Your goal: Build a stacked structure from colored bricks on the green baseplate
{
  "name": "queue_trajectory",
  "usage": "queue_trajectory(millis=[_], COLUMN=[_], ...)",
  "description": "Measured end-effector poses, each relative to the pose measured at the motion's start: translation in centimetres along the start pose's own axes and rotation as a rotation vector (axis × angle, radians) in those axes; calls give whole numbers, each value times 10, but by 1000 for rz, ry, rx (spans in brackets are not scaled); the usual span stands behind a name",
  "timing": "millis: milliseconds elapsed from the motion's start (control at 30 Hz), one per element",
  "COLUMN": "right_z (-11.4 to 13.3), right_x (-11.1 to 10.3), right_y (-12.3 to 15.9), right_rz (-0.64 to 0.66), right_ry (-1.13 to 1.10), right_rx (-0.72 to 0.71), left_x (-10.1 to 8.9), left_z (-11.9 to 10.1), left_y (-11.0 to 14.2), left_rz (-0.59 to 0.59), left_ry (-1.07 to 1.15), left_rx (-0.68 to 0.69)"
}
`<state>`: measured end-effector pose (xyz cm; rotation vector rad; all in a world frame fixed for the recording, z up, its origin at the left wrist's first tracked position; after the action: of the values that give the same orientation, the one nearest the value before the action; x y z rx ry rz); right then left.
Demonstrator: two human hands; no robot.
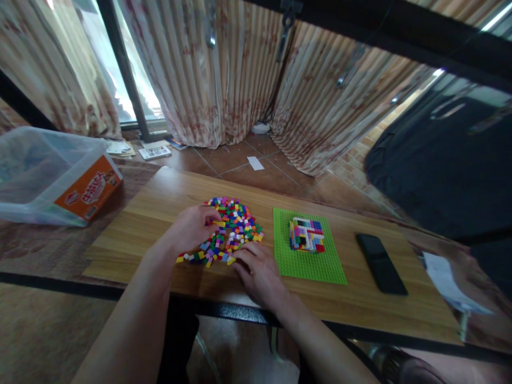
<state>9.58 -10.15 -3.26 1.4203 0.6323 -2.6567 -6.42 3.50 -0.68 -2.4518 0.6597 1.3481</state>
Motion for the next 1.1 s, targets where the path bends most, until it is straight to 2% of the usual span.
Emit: queue_trajectory(millis=[300, 633, 867, 967, 1100], right_z=[1, 8, 6, 5, -2], right_x=[-1, -4, -1, -4, -21], right_y=[-1, -5, -5, -6, -8], right_rz=[7, 101, 99, 28, -240], right_ry=[25, 94, 87, 44, -174], right_rx=[8, 7, -22, -7, 89], left_x=[3, 4, 6, 3, 2], left_z=[-5, -4, -4, -9, -24], left_y=[1, -4, -5, -5, -3], left_rz=[64, -7, 13, -6, -7], left_ry=[8, 48, 93, 160, 366], left_rx=[64, 51, 19, 30, 45])
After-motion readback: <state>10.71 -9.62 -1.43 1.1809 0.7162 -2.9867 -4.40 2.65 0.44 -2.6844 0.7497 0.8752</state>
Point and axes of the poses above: each hand's wrist, its own y-axis away from the middle knuckle, its own x-axis out of the palm, z = x × y, the point moved 2 cm from there along -y, towards the middle knuckle, and after that the axes turned 6 degrees about -x, right-handed, at the moved point
